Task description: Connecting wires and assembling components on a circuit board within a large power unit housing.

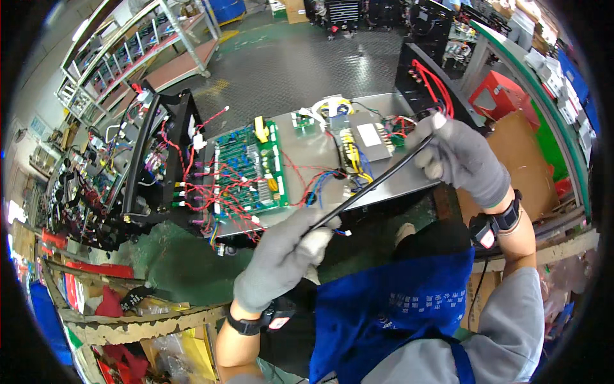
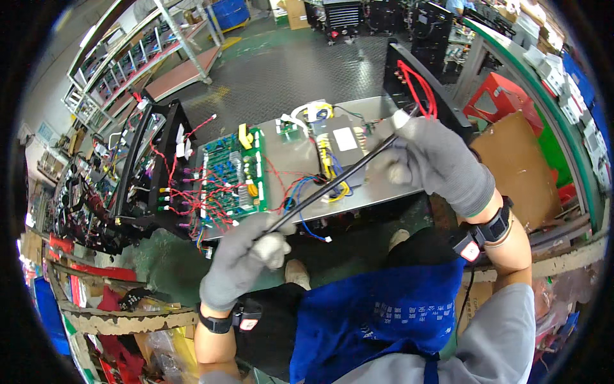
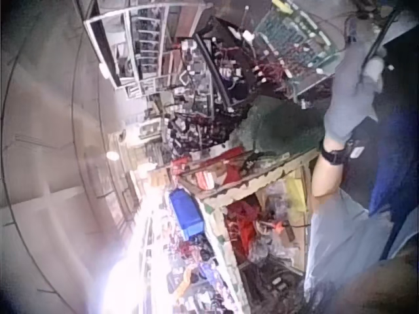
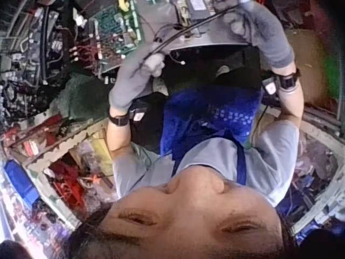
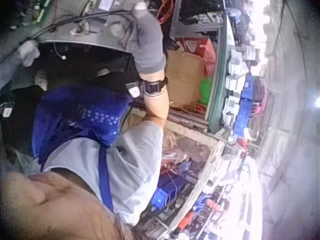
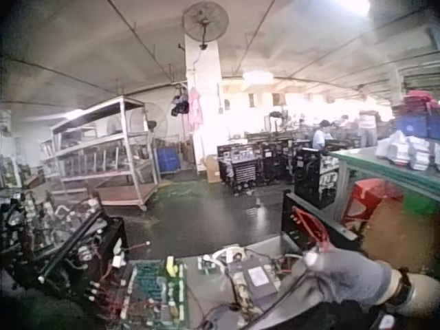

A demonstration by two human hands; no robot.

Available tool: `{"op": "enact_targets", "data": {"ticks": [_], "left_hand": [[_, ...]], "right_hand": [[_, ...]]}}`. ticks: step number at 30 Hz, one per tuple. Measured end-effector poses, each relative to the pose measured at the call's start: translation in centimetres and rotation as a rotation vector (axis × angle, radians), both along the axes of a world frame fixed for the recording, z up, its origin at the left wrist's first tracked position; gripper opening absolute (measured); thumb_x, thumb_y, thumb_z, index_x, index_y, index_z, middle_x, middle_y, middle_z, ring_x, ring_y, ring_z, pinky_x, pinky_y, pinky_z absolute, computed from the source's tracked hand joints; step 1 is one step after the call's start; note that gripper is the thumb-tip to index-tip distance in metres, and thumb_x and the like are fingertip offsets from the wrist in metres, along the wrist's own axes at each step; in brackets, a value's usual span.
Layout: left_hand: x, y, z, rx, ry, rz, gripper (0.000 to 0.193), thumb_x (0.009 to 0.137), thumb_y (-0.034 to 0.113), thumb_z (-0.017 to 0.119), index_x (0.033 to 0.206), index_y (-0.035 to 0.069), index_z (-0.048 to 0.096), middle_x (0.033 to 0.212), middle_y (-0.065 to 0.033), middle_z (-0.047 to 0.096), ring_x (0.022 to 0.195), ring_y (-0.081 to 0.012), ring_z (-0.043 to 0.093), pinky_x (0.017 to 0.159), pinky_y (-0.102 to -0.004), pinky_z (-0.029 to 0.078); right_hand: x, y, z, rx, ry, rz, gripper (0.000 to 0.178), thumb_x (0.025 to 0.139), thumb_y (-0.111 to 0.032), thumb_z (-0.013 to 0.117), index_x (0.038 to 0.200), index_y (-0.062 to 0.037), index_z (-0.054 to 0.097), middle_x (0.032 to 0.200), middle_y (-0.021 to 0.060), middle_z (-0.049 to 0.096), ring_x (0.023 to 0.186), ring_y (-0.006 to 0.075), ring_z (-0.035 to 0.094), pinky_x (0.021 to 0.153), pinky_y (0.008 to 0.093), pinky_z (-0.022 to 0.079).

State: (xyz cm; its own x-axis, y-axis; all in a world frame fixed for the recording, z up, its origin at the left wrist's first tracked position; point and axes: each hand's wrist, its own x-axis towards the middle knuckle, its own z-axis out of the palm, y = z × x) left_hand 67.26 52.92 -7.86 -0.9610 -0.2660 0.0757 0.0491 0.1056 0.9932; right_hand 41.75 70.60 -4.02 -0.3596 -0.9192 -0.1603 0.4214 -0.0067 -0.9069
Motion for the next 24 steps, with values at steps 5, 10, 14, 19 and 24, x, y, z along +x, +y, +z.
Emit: {"op": "enact_targets", "data": {"ticks": [5, 10, 14, 19, 24], "left_hand": [[0.1, -1.9, -0.5, 0.095, -0.049, 0.259, 0.029, 0.095, 0.021, 0.052, 0.109, -0.004, 0.056, 0.072, -0.0037, 0.057, 0.061, -0.0095, 0.053, 0.064, -0.0247, 0.046], [-3.0, -2.6, -3.0, 0.106, -0.012, 0.207, 0.025, 0.098, 0.021, 0.049, 0.107, -0.002, 0.056, 0.072, -0.0022, 0.053, 0.066, -0.008, 0.051, 0.064, -0.0241, 0.045], [-3.3, -5.0, -3.9, 0.224, 0.014, 0.269, 0.029, 0.099, 0.026, 0.048, 0.106, -0.001, 0.056, 0.069, -0.0004, 0.049, 0.064, -0.0069, 0.048, 0.064, -0.0238, 0.044], [-5.3, -7.0, -5.1, 0.566, 0.138, 0.378, 0.039, 0.099, 0.036, 0.044, 0.108, -0.001, 0.057, 0.065, 0.0001, 0.046, 0.06, -0.0086, 0.045, 0.056, -0.0236, 0.04], [-5.5, -8.9, -6.6, 0.901, 0.193, 0.422, 0.047, 0.099, 0.043, 0.039, 0.114, 0.002, 0.056, 0.078, -0.0066, 0.059, 0.069, -0.0133, 0.055, 0.061, -0.0282, 0.046]], "right_hand": [[6.0, -4.3, 1.4, 0.071, 1.792, -0.254, 0.029, 0.081, -0.029, 0.066, 0.104, -0.0123, 0.061, 0.095, 0.0126, 0.061, 0.076, 0.0319, 0.063, 0.066, 0.0397, 0.048], [6.0, -11.5, -1.2, -0.357, 1.995, 0.016, 0.033, 0.071, -0.028, 0.07, 0.1, -0.0138, 0.061, 0.086, 0.0065, 0.054, 0.079, 0.028, 0.058, 0.064, 0.0408, 0.044], [3.5, -14.2, -1.8, -0.482, 2.085, 0.092, 0.015, 0.072, -0.022, 0.066, 0.085, -0.0141, 0.061, 0.079, 0.0053, 0.054, 0.063, 0.0276, 0.058, 0.049, 0.0393, 0.044], [2.7, -15.7, -2.7, -0.133, 1.951, 0.24, 0.021, 0.074, -0.018, 0.063, 0.095, -0.0144, 0.064, 0.083, 0.0073, 0.057, 0.072, 0.0285, 0.06, 0.06, 0.0407, 0.048], [2.4, -16.8, -2.3, -0.014, 1.944, 0.202, 0.019, 0.069, -0.01, 0.06, 0.088, -0.0097, 0.063, 0.077, 0.0084, 0.055, 0.074, 0.0298, 0.058, 0.064, 0.0407, 0.045]]}}
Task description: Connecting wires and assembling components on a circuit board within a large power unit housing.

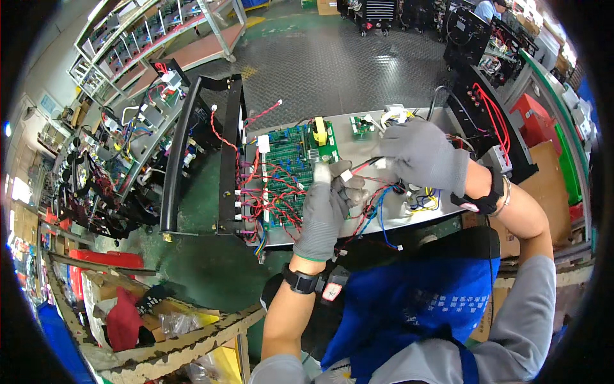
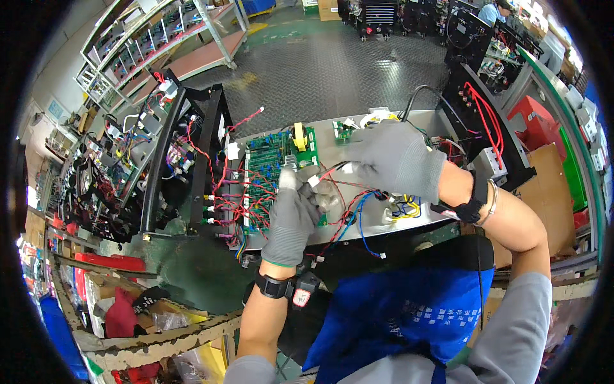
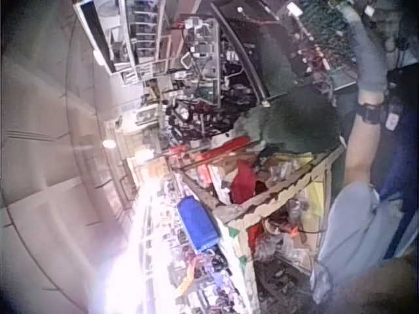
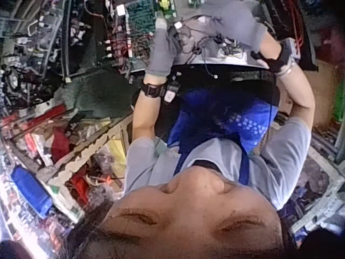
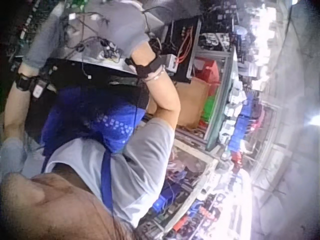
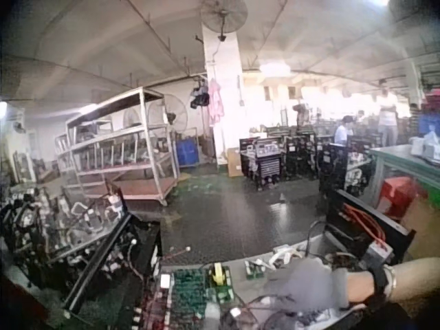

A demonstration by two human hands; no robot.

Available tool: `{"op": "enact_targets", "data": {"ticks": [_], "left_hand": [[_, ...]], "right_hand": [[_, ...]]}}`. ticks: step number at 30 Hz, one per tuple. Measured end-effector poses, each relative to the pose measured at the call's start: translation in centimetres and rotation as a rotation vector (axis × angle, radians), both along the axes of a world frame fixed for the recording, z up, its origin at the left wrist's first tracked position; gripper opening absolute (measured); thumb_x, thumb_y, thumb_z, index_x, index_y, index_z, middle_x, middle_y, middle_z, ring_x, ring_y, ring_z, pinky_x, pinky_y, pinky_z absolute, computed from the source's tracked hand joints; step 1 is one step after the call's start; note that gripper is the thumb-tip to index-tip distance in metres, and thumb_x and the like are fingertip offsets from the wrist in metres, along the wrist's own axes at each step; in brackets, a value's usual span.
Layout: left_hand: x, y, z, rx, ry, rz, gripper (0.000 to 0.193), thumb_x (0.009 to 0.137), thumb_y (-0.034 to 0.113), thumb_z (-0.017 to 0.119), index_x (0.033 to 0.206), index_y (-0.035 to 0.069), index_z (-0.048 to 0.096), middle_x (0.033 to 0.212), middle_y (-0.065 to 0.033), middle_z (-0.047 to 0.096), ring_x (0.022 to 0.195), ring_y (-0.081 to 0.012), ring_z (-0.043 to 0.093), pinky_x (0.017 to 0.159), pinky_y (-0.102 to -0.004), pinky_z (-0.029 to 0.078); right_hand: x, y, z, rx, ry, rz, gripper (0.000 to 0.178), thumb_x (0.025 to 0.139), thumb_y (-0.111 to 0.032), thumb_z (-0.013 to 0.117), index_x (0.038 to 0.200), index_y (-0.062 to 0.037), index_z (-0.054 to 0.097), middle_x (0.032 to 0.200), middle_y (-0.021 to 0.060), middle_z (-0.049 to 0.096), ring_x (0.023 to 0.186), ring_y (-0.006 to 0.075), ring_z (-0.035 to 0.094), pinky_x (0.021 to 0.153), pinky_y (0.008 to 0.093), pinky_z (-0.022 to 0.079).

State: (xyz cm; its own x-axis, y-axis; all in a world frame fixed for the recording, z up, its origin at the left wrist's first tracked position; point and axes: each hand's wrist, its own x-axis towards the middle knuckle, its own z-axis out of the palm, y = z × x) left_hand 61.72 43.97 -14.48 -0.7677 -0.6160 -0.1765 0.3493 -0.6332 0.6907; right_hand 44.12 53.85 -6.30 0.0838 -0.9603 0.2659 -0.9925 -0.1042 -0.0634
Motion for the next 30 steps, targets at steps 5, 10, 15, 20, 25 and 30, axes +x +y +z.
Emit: {"op": "enact_targets", "data": {"ticks": [5, 10, 15, 20, 25, 30], "left_hand": [[-0.4, 0.1, -0.7, -0.375, -0.113, -0.002, 0.018, 0.096, 0.013, 0.051, 0.108, 0.0, 0.058, 0.085, -0.0067, 0.06, 0.075, -0.0111, 0.055, 0.069, -0.0271, 0.048], [-2.2, 3.8, -2.5, -0.946, -0.089, 0.202, 0.012, 0.093, 0.008, 0.054, 0.102, 0.002, 0.058, 0.085, -0.0031, 0.058, 0.075, -0.0082, 0.053, 0.068, -0.0229, 0.045], [-3.7, 6.1, -3.2, -0.737, -0.03, 0.239, 0.012, 0.09, 0.005, 0.058, 0.101, 0.002, 0.055, 0.083, -0.0053, 0.057, 0.075, -0.0104, 0.056, 0.068, -0.0249, 0.047], [-4.5, 8.8, -4.9, -0.875, -0.19, 0.227, 0.018, 0.086, 0.008, 0.064, 0.099, 0.005, 0.052, 0.08, -0.0062, 0.058, 0.068, -0.0154, 0.06, 0.063, -0.0289, 0.049], [-5.0, 10.3, -6.8, -0.68, -0.139, 0.009, 0.013, 0.086, 0.003, 0.061, 0.098, 0.004, 0.055, 0.077, -0.0032, 0.059, 0.068, -0.0103, 0.059, 0.061, -0.024, 0.048], [-5.6, 9.6, -7.8, -0.64, -0.066, -0.015, 0.012, 0.087, 0.005, 0.061, 0.097, 0.002, 0.056, 0.08, -0.0037, 0.057, 0.07, -0.01, 0.057, 0.062, -0.0245, 0.048]], "right_hand": [[0.1, 0.1, -0.5, -0.048, -0.004, 0.03, 0.013, 0.073, -0.011, 0.059, 0.084, -0.0054, 0.06, 0.074, 0.0107, 0.057, 0.07, 0.0317, 0.058, 0.062, 0.0405, 0.045], [-1.5, -0.2, 0.5, 0.682, -0.447, 0.072, 0.032, 0.087, -0.032, 0.057, 0.088, -0.0007, 0.064, 0.07, 0.0158, 0.062, 0.064, 0.0252, 0.06, 0.062, 0.0374, 0.047], [-2.1, -0.5, 2.4, 0.627, -0.393, -0.004, 0.03, 0.083, -0.028, 0.059, 0.079, 0.0014, 0.064, 0.059, 0.0116, 0.058, 0.053, 0.0215, 0.052, 0.054, 0.0373, 0.044], [-2.4, -6.1, -0.1, 0.519, -0.172, -0.07, 0.018, 0.077, -0.02, 0.065, 0.078, -0.0026, 0.068, 0.06, 0.0115, 0.061, 0.053, 0.0278, 0.056, 0.054, 0.038, 0.047], [0.4, -9.1, -4.1, 0.833, -0.338, 0.017, 0.029, 0.08, -0.023, 0.057, 0.077, 0.0044, 0.063, 0.061, 0.0118, 0.058, 0.055, 0.0197, 0.055, 0.053, 0.0338, 0.045], [1.6, -9.3, -3.6, 0.858, -0.342, -0.079, 0.027, 0.079, -0.025, 0.058, 0.078, 0.0013, 0.065, 0.07, 0.0134, 0.059, 0.064, 0.0242, 0.056, 0.06, 0.0372, 0.046]]}}
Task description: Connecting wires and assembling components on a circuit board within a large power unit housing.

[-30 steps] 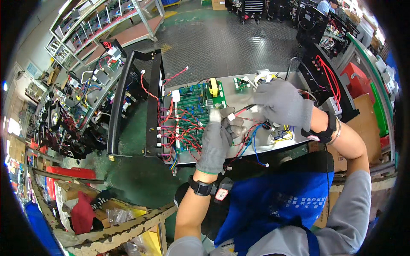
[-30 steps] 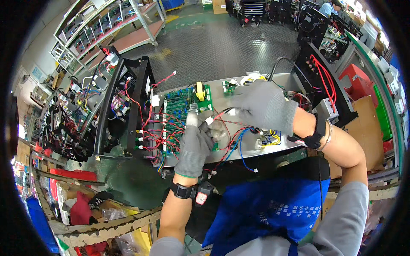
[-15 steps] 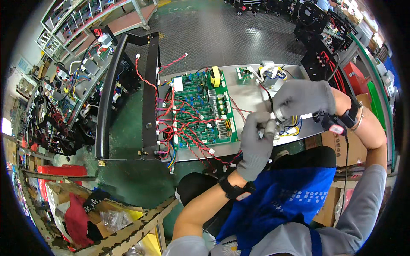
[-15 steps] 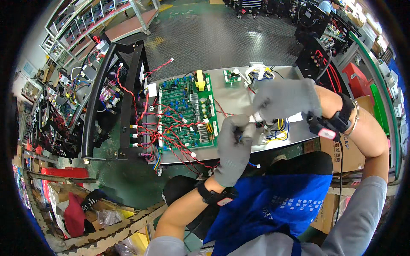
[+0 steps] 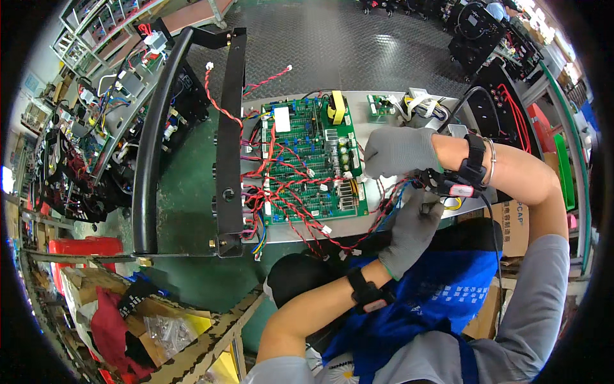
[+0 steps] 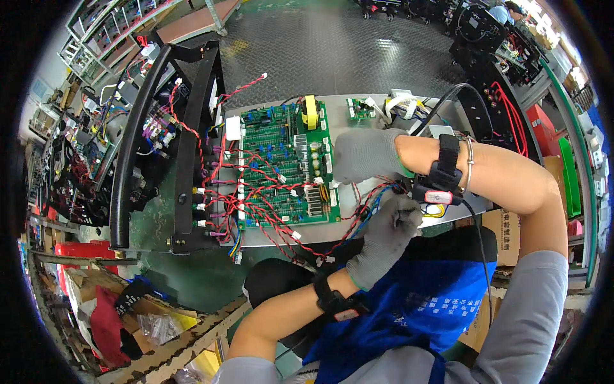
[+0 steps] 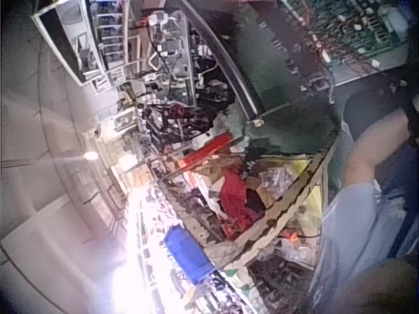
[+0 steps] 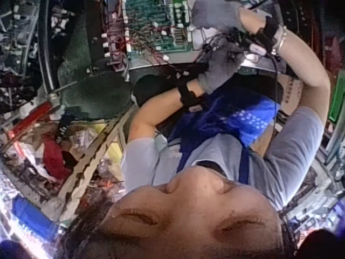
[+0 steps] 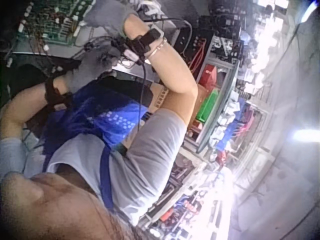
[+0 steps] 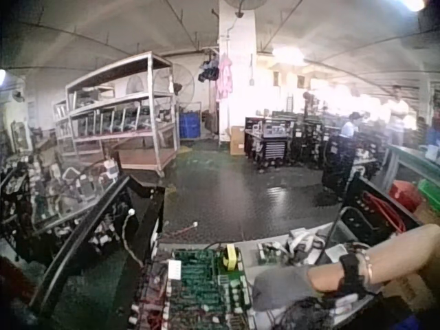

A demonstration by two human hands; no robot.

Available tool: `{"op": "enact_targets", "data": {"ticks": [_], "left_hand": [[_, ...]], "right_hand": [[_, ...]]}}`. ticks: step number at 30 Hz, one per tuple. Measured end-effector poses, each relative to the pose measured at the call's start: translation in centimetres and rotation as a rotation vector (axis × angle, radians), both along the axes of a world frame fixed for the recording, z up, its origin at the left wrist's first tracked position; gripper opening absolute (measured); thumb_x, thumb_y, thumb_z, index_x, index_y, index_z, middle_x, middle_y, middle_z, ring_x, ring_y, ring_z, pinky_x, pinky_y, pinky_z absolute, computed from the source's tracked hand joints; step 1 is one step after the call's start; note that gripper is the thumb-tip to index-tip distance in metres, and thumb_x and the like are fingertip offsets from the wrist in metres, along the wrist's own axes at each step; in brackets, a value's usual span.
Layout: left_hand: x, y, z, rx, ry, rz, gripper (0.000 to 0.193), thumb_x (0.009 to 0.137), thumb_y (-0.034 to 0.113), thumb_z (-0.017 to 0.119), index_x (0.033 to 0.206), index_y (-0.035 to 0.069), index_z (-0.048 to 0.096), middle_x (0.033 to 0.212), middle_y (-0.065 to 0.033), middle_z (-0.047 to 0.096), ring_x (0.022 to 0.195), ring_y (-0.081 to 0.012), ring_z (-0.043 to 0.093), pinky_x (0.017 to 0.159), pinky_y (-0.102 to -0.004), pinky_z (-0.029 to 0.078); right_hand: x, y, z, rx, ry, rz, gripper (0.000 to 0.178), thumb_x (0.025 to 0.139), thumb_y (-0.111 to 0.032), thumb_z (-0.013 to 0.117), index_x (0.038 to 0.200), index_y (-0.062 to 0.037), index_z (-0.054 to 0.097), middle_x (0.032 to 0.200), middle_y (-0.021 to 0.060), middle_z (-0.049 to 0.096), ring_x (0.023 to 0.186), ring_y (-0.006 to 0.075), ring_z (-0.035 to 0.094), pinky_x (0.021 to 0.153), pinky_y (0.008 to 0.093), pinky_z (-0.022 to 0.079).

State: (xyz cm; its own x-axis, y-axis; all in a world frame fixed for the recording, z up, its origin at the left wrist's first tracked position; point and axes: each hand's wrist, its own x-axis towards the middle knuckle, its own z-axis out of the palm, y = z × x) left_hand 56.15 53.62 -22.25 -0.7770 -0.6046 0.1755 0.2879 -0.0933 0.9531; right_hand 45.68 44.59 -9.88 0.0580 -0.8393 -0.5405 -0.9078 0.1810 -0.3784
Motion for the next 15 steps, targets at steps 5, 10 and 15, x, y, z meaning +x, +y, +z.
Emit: {"op": "enact_targets", "data": {"ticks": [5, 10, 15], "left_hand": [[-0.1, -0.4, 0.2, 0.049, -0.053, -0.048, 0.013, 0.088, 0.008, 0.062, 0.097, 0.001, 0.057, 0.085, -0.0056, 0.057, 0.074, -0.0106, 0.056, 0.063, -0.0243, 0.048], [-0.6, -0.3, -0.1, 0.173, -0.059, -0.099, 0.015, 0.087, 0.009, 0.062, 0.097, -0.001, 0.057, 0.082, -0.0068, 0.055, 0.069, -0.0109, 0.053, 0.061, -0.0262, 0.045], [-0.5, -0.7, 0.6, 0.023, -0.03, -0.024, 0.018, 0.087, 0.011, 0.063, 0.098, -0.002, 0.057, 0.08, -0.0071, 0.056, 0.067, -0.0106, 0.054, 0.061, -0.0265, 0.046]], "right_hand": [[-0.2, 0.3, -1.3, 0.046, 0.095, -0.077, 0.032, 0.076, -0.029, 0.056, 0.084, -0.0003, 0.068, 0.084, 0.0214, 0.065, 0.078, 0.0355, 0.063, 0.074, 0.0431, 0.049], [0.9, 0.8, -0.9, -0.194, 0.133, -0.028, 0.029, 0.08, -0.026, 0.056, 0.078, 0.0014, 0.066, 0.076, 0.021, 0.062, 0.067, 0.0359, 0.061, 0.067, 0.0438, 0.048], [1.1, 0.5, 0.0, -0.102, 0.192, -0.044, 0.032, 0.079, -0.029, 0.054, 0.079, 0.0002, 0.068, 0.077, 0.0219, 0.063, 0.073, 0.0362, 0.062, 0.07, 0.0434, 0.049]]}}
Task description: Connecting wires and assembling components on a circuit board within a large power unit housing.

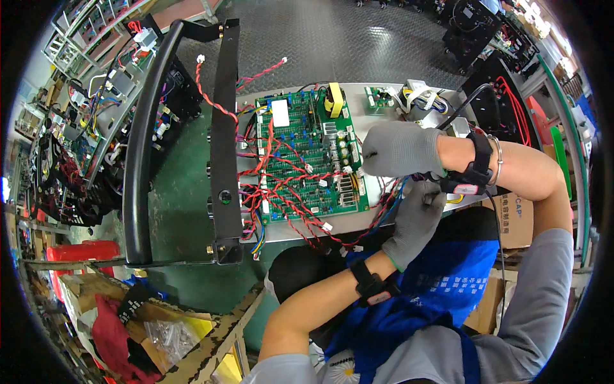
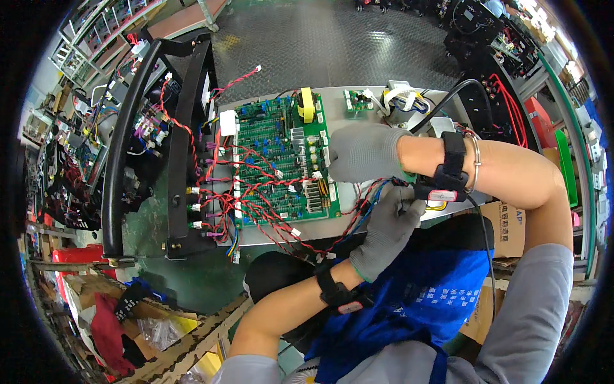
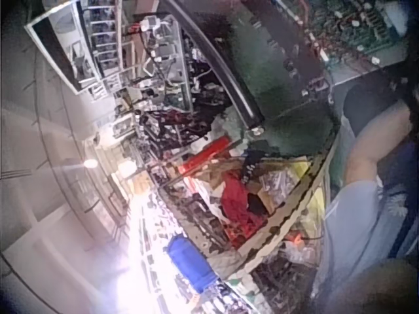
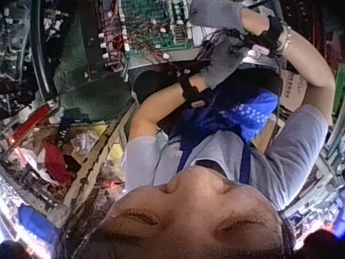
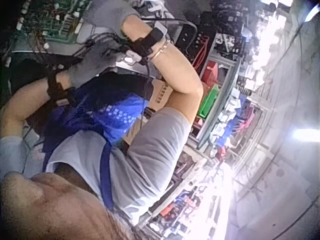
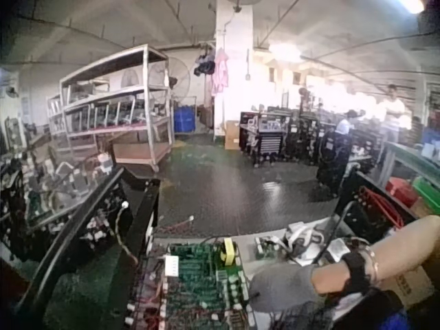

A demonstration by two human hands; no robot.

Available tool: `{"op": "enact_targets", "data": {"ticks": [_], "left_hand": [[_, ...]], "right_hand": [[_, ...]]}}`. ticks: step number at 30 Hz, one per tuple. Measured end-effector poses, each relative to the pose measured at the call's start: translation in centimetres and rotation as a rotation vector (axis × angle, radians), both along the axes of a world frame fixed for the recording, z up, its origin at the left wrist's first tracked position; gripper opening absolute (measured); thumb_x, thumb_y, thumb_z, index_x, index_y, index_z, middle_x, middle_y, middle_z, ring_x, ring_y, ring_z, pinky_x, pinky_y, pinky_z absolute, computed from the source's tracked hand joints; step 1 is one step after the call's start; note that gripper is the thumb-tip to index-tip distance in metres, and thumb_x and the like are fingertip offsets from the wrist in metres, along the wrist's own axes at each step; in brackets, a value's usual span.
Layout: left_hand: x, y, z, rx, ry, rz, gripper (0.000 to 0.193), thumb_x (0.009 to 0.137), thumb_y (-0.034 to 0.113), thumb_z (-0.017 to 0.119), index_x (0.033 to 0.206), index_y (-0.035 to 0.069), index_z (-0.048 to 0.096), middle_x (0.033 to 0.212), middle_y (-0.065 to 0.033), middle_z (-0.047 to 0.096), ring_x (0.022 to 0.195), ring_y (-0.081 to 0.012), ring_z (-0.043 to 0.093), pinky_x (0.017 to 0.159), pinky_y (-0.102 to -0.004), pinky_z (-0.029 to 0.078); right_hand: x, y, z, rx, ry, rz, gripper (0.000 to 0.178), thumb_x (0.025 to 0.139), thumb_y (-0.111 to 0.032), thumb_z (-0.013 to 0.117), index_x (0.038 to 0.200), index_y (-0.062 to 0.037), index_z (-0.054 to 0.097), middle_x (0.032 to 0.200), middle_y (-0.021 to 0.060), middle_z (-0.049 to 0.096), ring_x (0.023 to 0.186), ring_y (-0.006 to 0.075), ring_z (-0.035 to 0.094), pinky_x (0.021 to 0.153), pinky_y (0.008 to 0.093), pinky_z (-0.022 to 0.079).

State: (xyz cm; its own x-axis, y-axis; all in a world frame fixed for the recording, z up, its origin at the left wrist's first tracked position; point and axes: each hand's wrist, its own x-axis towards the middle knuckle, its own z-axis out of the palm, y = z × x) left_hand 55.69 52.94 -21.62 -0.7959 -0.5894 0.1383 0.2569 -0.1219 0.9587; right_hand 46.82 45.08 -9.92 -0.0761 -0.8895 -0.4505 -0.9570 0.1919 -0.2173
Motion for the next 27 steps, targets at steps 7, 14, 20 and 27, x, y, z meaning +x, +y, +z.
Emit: {"op": "enact_targets", "data": {"ticks": [7, 14, 20, 27], "left_hand": [[0.1, 0.3, -0.4, 0.075, 0.054, 0.029, 0.015, 0.085, 0.007, 0.063, 0.096, 0.002, 0.055, 0.075, -0.0072, 0.058, 0.067, -0.0147, 0.058, 0.063, -0.0292, 0.047], [0.4, 0.3, -0.8, 0.014, -0.099, -0.107, 0.02, 0.09, 0.016, 0.062, 0.101, 0.0, 0.055, 0.078, -0.0029, 0.057, 0.072, -0.0084, 0.056, 0.061, -0.0258, 0.048], [1.3, -0.1, 0.0, 0.052, -0.049, -0.099, 0.013, 0.092, 0.013, 0.059, 0.099, 0.003, 0.055, 0.081, -0.0005, 0.056, 0.07, -0.005, 0.052, 0.058, -0.0218, 0.047], [2.8, -1.5, 2.8, -0.064, 0.021, -0.135, 0.015, 0.085, 0.011, 0.063, 0.097, 0.004, 0.058, 0.083, -0.0102, 0.06, 0.069, -0.0201, 0.057, 0.064, -0.0317, 0.046]], "right_hand": [[0.5, -0.2, -0.5, -0.007, -0.002, -0.024, 0.029, 0.078, -0.025, 0.056, 0.074, 0.0018, 0.066, 0.07, 0.0201, 0.061, 0.067, 0.0359, 0.061, 0.066, 0.0446, 0.048], [0.7, -1.3, -1.3, 0.104, 0.109, 0.078, 0.034, 0.076, -0.029, 0.053, 0.079, 0.0008, 0.068, 0.079, 0.0219, 0.065, 0.071, 0.0368, 0.064, 0.067, 0.0459, 0.05], [1.1, -0.5, -2.0, -0.013, 0.103, 0.008, 0.03, 0.076, -0.028, 0.054, 0.079, -0.0022, 0.069, 0.074, 0.02, 0.064, 0.07, 0.0368, 0.063, 0.066, 0.0449, 0.049], [-0.9, 1.8, 3.7, 0.146, 0.368, 0.096, 0.039, 0.085, -0.036, 0.048, 0.088, -0.0032, 0.068, 0.086, 0.019, 0.067, 0.08, 0.0374, 0.064, 0.072, 0.046, 0.05]]}}
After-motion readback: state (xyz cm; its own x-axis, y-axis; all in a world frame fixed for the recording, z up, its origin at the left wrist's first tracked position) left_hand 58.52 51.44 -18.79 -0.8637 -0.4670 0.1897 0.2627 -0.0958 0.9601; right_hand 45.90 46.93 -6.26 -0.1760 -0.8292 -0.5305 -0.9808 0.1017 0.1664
